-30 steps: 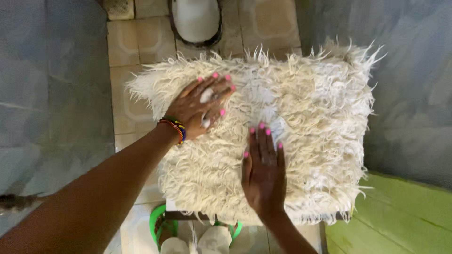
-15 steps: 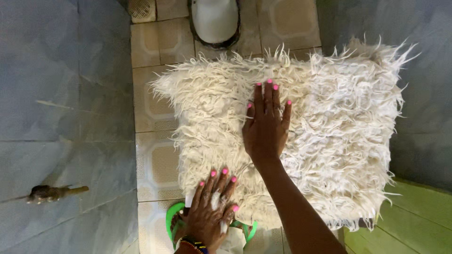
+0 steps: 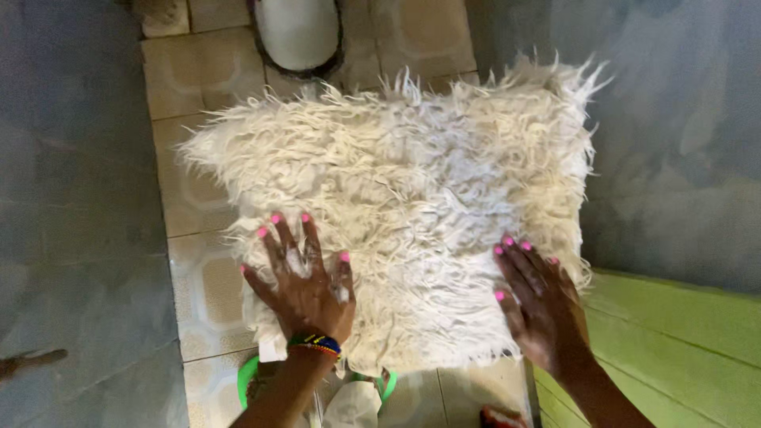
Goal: The person cleans a shag rug by hand and with a brush, applying detergent and scrubbing different sections before rinsing a bucket under a tap.
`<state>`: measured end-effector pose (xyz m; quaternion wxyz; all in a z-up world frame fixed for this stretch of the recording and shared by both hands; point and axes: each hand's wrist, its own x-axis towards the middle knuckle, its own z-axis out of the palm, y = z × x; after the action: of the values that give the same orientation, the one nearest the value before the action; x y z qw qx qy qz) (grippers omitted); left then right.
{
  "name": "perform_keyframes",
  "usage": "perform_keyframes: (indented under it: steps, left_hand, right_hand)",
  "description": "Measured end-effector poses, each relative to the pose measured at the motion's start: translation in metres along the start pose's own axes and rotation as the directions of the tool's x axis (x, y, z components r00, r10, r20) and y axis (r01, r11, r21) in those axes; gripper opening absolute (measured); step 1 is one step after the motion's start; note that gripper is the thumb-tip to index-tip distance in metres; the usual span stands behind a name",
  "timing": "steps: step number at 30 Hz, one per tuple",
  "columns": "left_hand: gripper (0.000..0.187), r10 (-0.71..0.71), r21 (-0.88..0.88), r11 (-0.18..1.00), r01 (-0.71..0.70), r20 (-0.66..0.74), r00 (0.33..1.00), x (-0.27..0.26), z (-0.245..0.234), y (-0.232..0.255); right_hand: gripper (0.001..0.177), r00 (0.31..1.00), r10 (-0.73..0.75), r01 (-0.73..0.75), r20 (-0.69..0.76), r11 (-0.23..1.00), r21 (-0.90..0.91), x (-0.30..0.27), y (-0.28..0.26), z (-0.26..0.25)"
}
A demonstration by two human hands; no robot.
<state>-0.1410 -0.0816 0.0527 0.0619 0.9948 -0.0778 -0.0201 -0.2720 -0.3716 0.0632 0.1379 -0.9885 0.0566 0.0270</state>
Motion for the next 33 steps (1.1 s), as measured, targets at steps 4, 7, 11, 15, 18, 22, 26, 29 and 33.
perform_keyframes:
  steps: [4,7,11,15,18,22,26,29,33]
  left_hand:
    - [0.081,0.653,-0.219,0.729,-0.648,-0.058,0.755,0.013,-0.006,-0.004]
    - [0.076,0.773,-0.104,0.633,-0.767,0.041,0.633,0.019,-0.006,-0.007]
    - [0.066,0.894,-0.128,0.447,-0.885,0.082,0.44,0.045,0.0,-0.02]
    - [0.062,0.489,-0.145,0.857,-0.494,-0.07,0.869,0.058,0.003,-0.016]
    - [0.047,-0.039,-0.129,0.991,0.013,-0.197,0.98,0.048,0.009,-0.012]
    - [0.035,-0.102,-0.133,0.989,0.071,-0.243,0.965,0.052,0.025,-0.017]
    - [0.038,-0.034,-0.018,0.999,0.031,-0.214,0.976,0.051,0.035,-0.03]
    - [0.044,-0.022,0.034,0.999,0.029,-0.191,0.981,0.053,0.036,-0.029]
    - [0.049,-0.032,0.033,0.999,0.037,-0.14,0.99,0.052,0.031,-0.025]
  right_hand:
    - [0.064,0.723,0.612,-0.644,-0.32,0.765,0.006,0.026,-0.043,0.036]
    - [0.063,0.491,0.752,-0.786,-0.441,0.6,0.148,0.056,-0.113,0.069]
    - [0.057,0.9,0.357,-0.32,-0.25,0.931,0.177,0.03,-0.157,0.061]
    - [0.026,0.944,-0.12,0.152,-0.308,0.985,0.084,0.04,-0.048,0.017]
    - [0.014,0.874,0.386,-0.354,-0.295,0.922,0.157,0.065,0.0,-0.004]
    - [0.046,0.585,0.378,-0.704,-0.717,0.676,-0.218,0.094,-0.084,0.058]
    - [0.033,0.993,-0.119,0.12,-0.011,0.991,0.059,0.079,-0.18,0.077]
    - [0.03,0.797,-0.601,0.603,-0.057,0.789,0.12,0.102,-0.113,0.063]
    - [0.029,0.88,-0.397,0.451,-0.261,0.872,0.193,0.149,0.015,0.02]
